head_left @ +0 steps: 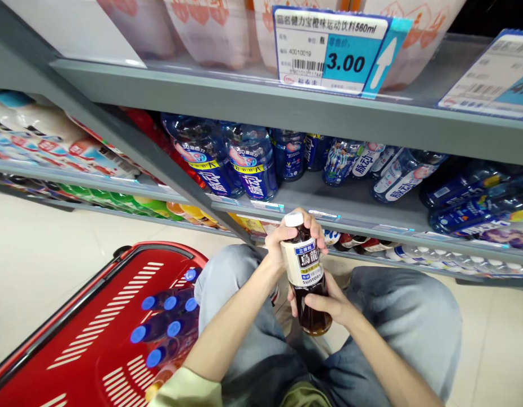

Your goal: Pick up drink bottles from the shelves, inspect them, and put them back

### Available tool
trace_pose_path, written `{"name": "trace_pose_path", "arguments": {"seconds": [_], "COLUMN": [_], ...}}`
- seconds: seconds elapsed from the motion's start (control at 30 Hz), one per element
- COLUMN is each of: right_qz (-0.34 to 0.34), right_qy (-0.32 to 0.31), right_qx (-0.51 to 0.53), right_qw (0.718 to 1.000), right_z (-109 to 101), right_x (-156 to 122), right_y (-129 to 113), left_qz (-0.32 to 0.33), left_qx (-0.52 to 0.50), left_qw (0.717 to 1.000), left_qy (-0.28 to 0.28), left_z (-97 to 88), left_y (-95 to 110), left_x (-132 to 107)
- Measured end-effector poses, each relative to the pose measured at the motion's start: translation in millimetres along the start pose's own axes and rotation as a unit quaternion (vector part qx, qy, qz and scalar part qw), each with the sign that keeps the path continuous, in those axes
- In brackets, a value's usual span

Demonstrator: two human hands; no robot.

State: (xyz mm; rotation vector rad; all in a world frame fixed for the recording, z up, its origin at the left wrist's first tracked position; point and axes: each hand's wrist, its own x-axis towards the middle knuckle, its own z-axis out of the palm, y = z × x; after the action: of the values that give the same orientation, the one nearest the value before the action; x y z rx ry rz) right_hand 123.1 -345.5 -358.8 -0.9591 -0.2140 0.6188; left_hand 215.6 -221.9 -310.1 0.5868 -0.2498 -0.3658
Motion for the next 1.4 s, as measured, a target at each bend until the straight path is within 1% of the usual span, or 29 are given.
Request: {"name": "trace_pose_path", "arguments": {"seconds": [0.2, 0.27, 0.4, 0.6, 0.73, 0.97, 1.13, 1.23, 1.3, 1.4], "right_qz": [-0.017, -0.022, -0.023, -0.04, -0.045, -0.039, -0.027, -0.026, -0.028, -0.03], "right_qy": [0.022, 0.034, 0.055, 0.081, 0.091, 0.072, 0.079, 0.079, 0.065, 0.026], "right_qx": [-0.007, -0.017, -0.027, -0.097, -0.123, -0.118, -0.131, -0.128, -0.109, -0.075], "right_qw": [1.0, 0.999, 0.998, 0.991, 0.987, 0.99, 0.988, 0.988, 0.991, 0.996], "right_z": [5, 7, 11, 16, 15, 15, 12, 8, 7, 6], "right_x": [-1, -1, -2, -3, -4, -2, -3, -3, -3, -3], "right_y": [4, 3, -2, -7, -6, -6, -1, 3, 4, 5], "left_qz": [-0.02, -0.017, 0.004, 0.011, -0.002, -0.018, -0.014, -0.012, -0.012, -0.015], "left_qx": [0.004, 0.007, 0.01, 0.021, 0.006, -0.008, -0.017, -0.02, -0.021, -0.02], "left_qw": [1.0, 1.0, 1.0, 1.0, 1.0, 1.0, 0.999, 0.999, 0.999, 0.999], "left_qy": [0.011, 0.012, -0.008, 0.008, 0.011, 0.003, -0.029, -0.037, -0.039, -0.041], "left_z": [5.0, 4.0, 0.0, 0.2, 2.8, 3.5, 0.0, -1.7, -1.7, 0.2], "left_y": [3, 3, 0, -3, -2, 1, 1, 0, -1, 0], "left_x": [2, 2, 2, 2, 2, 1, 0, 0, 0, 0]}}
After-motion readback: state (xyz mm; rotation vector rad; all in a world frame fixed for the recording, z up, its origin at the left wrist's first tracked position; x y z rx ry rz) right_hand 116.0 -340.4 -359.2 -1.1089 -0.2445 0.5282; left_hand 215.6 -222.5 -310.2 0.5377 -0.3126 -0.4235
